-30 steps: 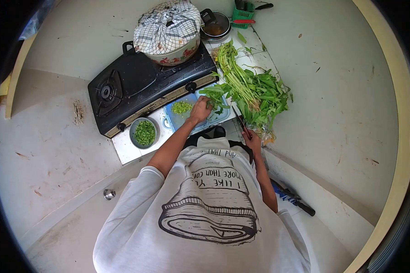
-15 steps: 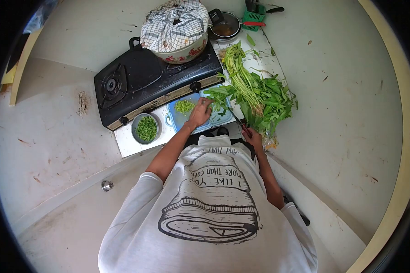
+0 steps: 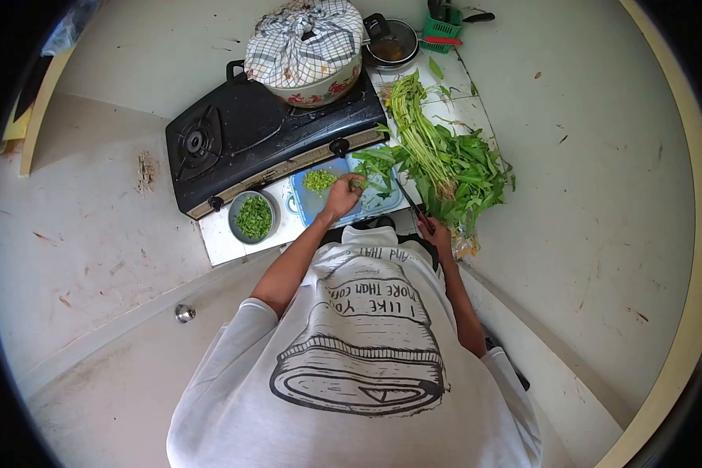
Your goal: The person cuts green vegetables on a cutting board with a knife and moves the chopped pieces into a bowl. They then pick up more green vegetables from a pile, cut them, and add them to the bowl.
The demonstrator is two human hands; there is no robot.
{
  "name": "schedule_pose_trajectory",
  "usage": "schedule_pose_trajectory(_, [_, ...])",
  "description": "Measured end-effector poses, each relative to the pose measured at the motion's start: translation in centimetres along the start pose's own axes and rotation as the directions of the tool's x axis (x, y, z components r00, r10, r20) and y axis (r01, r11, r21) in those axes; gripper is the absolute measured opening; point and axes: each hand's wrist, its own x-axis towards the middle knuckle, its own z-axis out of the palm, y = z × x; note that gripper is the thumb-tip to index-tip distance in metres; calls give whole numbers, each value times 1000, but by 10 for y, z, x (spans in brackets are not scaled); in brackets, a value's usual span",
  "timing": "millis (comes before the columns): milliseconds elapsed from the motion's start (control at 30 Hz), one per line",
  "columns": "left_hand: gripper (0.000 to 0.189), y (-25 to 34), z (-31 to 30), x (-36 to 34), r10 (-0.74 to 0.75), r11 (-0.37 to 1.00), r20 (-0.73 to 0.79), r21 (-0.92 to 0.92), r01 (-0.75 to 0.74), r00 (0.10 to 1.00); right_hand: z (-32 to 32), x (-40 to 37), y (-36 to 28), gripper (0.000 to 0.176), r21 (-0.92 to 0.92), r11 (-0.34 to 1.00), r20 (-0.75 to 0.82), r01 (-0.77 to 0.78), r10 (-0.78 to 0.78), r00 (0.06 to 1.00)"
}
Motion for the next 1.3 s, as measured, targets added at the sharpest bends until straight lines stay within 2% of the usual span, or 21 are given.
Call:
schedule_pose_trajectory(167, [35, -31, 8, -2, -46, 970, 5, -240, 46, 999, 3, 5, 2, 35, -62, 998, 32, 31, -29, 999])
schedule_pose_trajectory(233, [35, -32, 10, -3, -80, 924, 26, -374, 84, 996, 2, 5, -2, 35, -26, 1000, 41, 16, -15, 999])
schedule_pose_trajectory(333, [35, -26, 15, -7, 1, 928, -42, -373, -17, 999, 3, 4, -1, 36, -21, 1000, 47, -8, 9, 999])
schedule_pose_trajectory(433, [36, -23, 17, -8, -1, 923, -78, -383, -29, 997, 5, 3, 2, 36, -9, 1000, 34, 4, -4, 999])
schedule_pose_trajectory(533, [35, -18, 13, -6, -111, 910, -6, -402, 99, 994, 5, 0, 5, 35, 7, 1000, 14, 9, -9, 1000])
schedule_pose_trajectory(733, [39, -18, 11, -2, -26, 918, -5, -395, 21, 1000, 5, -6, -1, 34, 58, 997, 13, -54, 53, 999])
schedule_pose_trajectory(833, [46, -13, 8, -2, -72, 891, 31, -447, 78, 997, 5, -5, -3, 34, 61, 997, 8, -47, 46, 999])
schedule_pose_trajectory(933, [50, -7, 1, 0, -40, 880, 36, -473, 52, 999, 3, -5, -9, 35, 77, 997, -8, -15, 15, 1000])
schedule_pose_trajectory(967, [49, -7, 0, 0, -83, 830, 34, -551, 89, 996, 3, -5, -11, 35, 85, 996, -13, -3, 4, 1000])
schedule_pose_trajectory(1033, [49, 8, -8, -4, -172, 704, 43, -693, 154, 984, 1, -3, -14, 36, 151, 986, 41, -74, 68, 997])
schedule_pose_trajectory(1133, [45, 20, -17, -7, -271, 540, 47, -819, 193, 961, -4, 4, -24, 39, 201, 971, 102, -127, 108, 989])
schedule_pose_trajectory(1300, [48, 42, -22, -18, -294, 389, 134, -888, 247, 946, -15, 22, -74, 39, 342, 935, 104, -94, 62, 993])
